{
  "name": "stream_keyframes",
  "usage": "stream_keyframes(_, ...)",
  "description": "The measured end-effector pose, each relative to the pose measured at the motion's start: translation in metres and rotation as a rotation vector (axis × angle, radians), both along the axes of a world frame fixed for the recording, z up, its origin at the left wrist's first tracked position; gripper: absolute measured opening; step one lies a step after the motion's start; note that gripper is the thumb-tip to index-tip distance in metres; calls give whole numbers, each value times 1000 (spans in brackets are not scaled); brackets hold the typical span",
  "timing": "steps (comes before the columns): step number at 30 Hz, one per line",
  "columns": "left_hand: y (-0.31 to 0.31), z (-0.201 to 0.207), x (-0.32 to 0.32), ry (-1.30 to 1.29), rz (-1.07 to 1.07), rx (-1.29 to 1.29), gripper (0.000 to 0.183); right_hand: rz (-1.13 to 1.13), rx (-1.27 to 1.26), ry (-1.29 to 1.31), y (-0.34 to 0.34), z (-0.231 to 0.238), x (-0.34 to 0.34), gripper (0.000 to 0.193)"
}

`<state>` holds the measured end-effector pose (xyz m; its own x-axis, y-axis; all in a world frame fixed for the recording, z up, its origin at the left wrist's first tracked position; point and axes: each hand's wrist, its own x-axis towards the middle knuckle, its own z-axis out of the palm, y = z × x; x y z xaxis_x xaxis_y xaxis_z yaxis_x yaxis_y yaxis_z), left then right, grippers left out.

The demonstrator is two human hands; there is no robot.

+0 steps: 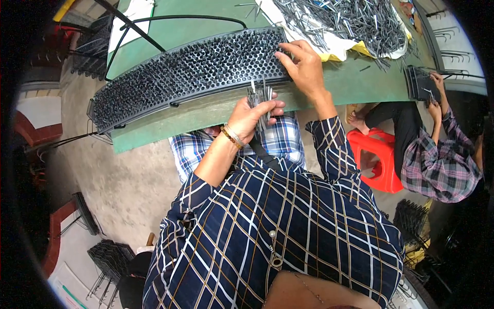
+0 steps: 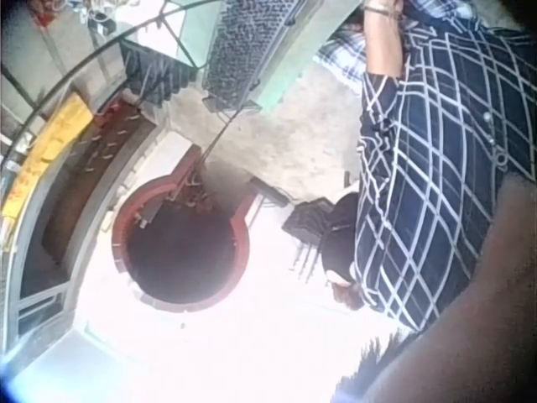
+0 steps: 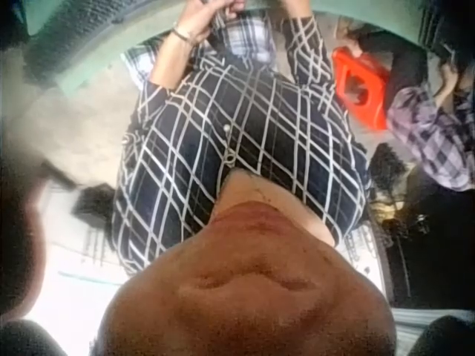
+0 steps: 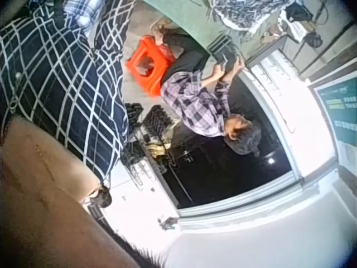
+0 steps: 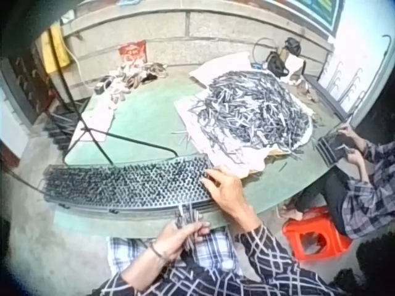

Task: Inserting small metal pins into a black perforated grid plate on a workbench.

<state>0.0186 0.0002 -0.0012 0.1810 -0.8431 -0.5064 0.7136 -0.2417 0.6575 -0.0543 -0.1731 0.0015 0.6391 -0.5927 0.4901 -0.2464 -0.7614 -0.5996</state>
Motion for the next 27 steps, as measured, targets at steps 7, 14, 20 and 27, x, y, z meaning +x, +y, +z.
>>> stream_keyframes(7,1,11,4,-62,-21,-77,28,324,566,128,20,28,-9,20)
stream_keyframes(14,20,1,16,-60,-37,-94,25,266,914,-76,36,26,1,19)
stream_keyframes(20,19,-6,17,64,41,-48,23,140,470,-219,38,7,31,19)
stream_keyframes(27,22,-8,21,152,123,-30,20,232,313,-175,46,4,49,17)
